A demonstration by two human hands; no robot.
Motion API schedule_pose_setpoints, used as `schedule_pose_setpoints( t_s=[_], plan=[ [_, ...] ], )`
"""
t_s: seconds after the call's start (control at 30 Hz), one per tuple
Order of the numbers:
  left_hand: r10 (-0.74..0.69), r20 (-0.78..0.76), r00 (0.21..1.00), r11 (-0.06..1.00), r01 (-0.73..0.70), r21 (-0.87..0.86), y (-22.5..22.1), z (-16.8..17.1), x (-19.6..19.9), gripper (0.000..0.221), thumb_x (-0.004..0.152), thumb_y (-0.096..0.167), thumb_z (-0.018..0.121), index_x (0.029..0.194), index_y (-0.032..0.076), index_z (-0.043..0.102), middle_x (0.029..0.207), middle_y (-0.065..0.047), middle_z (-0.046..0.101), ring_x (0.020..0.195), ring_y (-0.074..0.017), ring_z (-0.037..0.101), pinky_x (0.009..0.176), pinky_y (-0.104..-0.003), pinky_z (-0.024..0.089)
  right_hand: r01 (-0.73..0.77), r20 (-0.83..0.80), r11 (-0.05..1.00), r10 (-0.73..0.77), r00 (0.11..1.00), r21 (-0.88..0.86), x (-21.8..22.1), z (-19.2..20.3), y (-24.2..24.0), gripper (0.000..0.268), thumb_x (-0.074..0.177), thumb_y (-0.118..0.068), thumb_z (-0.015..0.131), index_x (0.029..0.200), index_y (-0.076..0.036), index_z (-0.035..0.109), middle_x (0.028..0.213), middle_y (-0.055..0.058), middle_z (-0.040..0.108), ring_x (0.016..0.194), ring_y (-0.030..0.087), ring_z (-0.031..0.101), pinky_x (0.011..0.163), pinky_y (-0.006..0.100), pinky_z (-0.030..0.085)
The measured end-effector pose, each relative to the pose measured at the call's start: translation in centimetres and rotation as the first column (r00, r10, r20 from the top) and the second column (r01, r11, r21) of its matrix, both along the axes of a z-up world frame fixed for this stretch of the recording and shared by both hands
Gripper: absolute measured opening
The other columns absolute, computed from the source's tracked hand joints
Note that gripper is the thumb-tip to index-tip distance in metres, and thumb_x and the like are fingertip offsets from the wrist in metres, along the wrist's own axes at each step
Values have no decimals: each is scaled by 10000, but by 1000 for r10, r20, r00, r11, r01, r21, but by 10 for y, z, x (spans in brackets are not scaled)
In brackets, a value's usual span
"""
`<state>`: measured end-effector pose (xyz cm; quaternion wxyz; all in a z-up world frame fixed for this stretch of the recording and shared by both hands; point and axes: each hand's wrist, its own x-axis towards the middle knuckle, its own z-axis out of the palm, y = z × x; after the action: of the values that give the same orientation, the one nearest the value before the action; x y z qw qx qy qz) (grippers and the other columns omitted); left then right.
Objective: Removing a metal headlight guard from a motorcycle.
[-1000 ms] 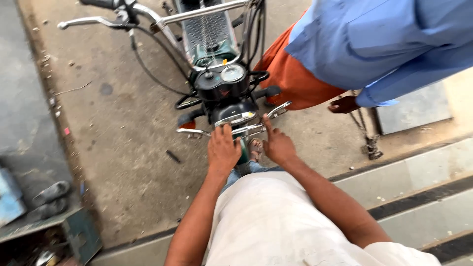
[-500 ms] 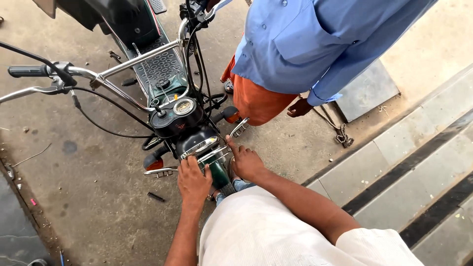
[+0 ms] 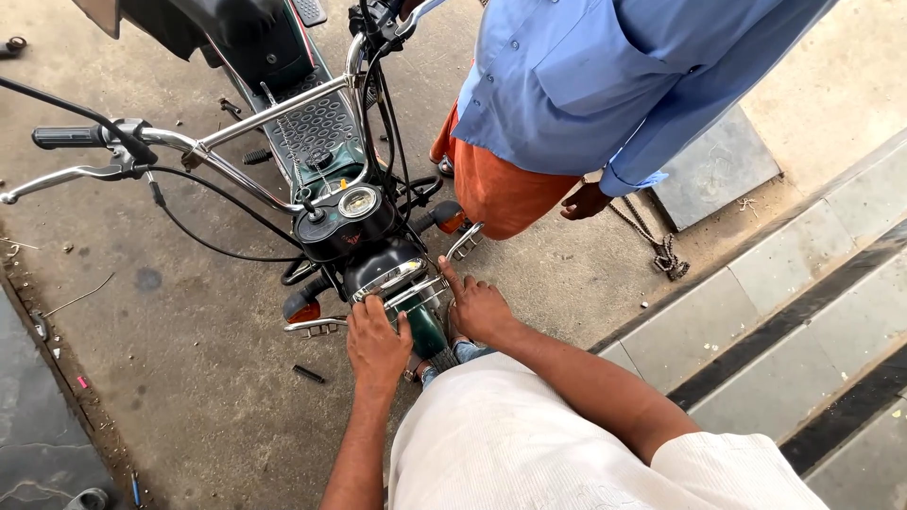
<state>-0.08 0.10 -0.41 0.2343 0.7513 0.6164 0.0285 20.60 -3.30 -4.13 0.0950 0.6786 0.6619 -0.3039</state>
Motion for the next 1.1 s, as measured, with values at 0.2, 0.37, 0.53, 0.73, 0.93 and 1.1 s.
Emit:
schedule_pose_setpoints(
  t_s=[0.2,0.37,0.53,0.73,0.93,1.1],
  plan=[
    [23,9,1000,999,-24,34,-1,19,3,434,892,245,736,1180,4,517,1069,-183,559,1009,-340,604,821,-486,546,-21,32,998,23,999,-52,0,9,5,1033,995,-334,590,1595,-155,-231,1185,307,577,954,420,666,857,520,567],
    [49,51,998,997,-52,65,-2,17,0,414,871,245,753,1141,22,530,1066,-175,563,1026,-349,603,832,-500,535,-43,-11,999,43,999,3,-2,50,9,989,992,-339,603,1623,-119,-126,1085,247,654,926,393,681,844,515,566],
    [41,53,998,998,-43,40,0,13,3,381,893,234,739,1137,31,529,1067,-168,561,1014,-319,606,839,-487,539,-29,-154,968,70,986,251,-5,59,-5,975,970,-301,628,1629,-65,-50,977,202,693,850,361,686,827,513,555],
    [33,42,999,995,-37,88,0,17,0,450,874,248,752,1178,7,524,1059,-178,561,1006,-327,608,837,-487,542,-110,-213,972,155,965,210,-12,50,-11,1007,927,-277,674,1631,-102,-25,1075,231,667,929,395,672,822,493,547],
    [37,13,999,999,-37,12,0,9,-1,417,900,260,730,1167,18,521,1074,-173,558,1016,-309,609,845,-454,563,-132,-224,965,183,957,227,-13,47,-12,1011,932,-287,671,1629,-111,-39,1086,228,678,949,403,685,861,496,540],
    [13,16,1000,1000,-13,12,-1,0,-2,387,918,250,720,1163,28,519,1067,-165,557,1007,-280,610,837,-442,567,-124,-272,991,134,953,56,-17,44,-16,1008,980,-315,623,1616,-128,-136,1073,191,684,938,350,702,848,462,574]
  ],
)
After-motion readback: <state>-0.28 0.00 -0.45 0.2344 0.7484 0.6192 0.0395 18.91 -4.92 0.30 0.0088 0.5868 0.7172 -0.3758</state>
